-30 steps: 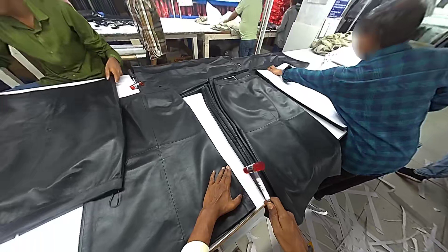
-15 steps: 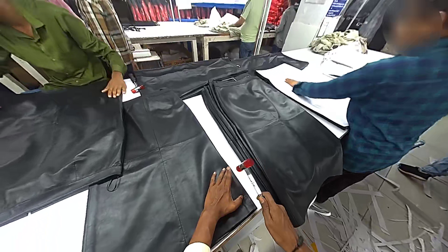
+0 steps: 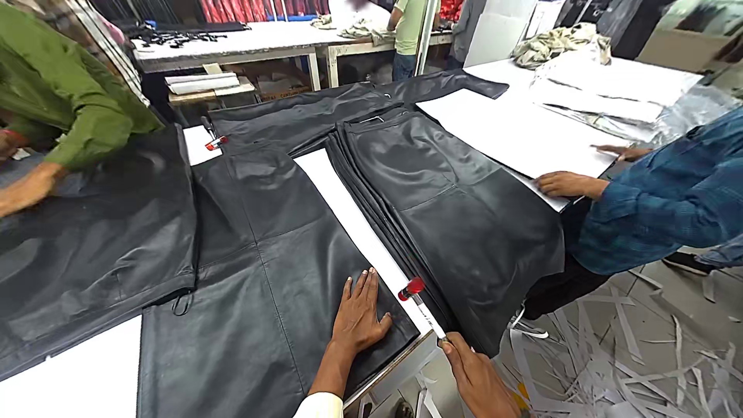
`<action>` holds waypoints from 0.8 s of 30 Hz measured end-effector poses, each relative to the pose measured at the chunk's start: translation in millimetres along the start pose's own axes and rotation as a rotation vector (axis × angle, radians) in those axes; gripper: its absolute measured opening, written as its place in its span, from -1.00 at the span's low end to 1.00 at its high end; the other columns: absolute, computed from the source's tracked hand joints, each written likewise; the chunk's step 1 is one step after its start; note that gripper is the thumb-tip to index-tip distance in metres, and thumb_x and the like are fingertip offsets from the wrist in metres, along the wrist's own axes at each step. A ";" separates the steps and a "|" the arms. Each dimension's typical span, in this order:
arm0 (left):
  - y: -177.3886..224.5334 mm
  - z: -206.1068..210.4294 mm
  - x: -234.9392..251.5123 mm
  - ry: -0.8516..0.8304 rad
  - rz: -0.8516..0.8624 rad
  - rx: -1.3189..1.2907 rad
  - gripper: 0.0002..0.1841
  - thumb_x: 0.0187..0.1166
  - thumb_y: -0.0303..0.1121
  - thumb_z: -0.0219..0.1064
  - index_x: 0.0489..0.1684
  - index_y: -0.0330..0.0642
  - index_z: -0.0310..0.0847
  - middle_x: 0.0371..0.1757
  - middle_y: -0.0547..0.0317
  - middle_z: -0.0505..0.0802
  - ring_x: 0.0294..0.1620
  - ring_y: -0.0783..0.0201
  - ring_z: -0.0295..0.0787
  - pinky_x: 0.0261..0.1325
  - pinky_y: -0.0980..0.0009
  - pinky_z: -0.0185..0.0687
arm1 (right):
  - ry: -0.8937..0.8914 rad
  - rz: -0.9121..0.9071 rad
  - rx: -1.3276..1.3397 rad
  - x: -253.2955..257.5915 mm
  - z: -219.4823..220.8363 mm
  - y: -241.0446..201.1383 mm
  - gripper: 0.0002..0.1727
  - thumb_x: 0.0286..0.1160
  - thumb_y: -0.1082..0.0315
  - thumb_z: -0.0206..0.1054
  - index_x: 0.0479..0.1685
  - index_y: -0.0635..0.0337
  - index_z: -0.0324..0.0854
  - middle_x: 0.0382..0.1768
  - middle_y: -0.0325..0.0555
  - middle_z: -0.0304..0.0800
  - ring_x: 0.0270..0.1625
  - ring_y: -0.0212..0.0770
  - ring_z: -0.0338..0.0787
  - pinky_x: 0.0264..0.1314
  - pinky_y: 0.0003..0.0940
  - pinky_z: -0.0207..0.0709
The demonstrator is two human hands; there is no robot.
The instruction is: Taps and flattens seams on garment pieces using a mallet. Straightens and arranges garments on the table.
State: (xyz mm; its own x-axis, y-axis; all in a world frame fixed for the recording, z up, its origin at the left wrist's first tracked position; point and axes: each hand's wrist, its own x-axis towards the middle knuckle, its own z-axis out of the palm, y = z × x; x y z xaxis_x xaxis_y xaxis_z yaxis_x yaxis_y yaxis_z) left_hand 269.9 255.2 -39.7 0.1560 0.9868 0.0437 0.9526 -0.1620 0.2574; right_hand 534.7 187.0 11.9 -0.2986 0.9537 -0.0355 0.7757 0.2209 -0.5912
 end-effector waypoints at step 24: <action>6.5 -0.8 -3.4 -0.003 0.018 0.122 0.17 0.41 0.68 -0.27 0.89 -0.08 0.08 0.93 0.08 0.10 0.95 0.10 -0.16 0.88 -0.20 -0.35 | 0.015 0.025 0.279 -59.7 -28.5 52.6 -0.29 0.87 -0.17 -0.27 0.22 0.26 0.60 -0.66 -0.13 0.56 -0.67 -0.14 0.61 -0.60 -0.12 0.55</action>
State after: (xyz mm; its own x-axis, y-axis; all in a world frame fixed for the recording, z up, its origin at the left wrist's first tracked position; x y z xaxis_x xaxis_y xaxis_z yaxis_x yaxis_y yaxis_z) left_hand 275.3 250.7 -37.4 0.1744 0.9837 0.0445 0.9743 -0.1789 0.1371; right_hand 609.2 147.4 5.9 -0.2713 0.9616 -0.0423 0.5992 0.1343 -0.7892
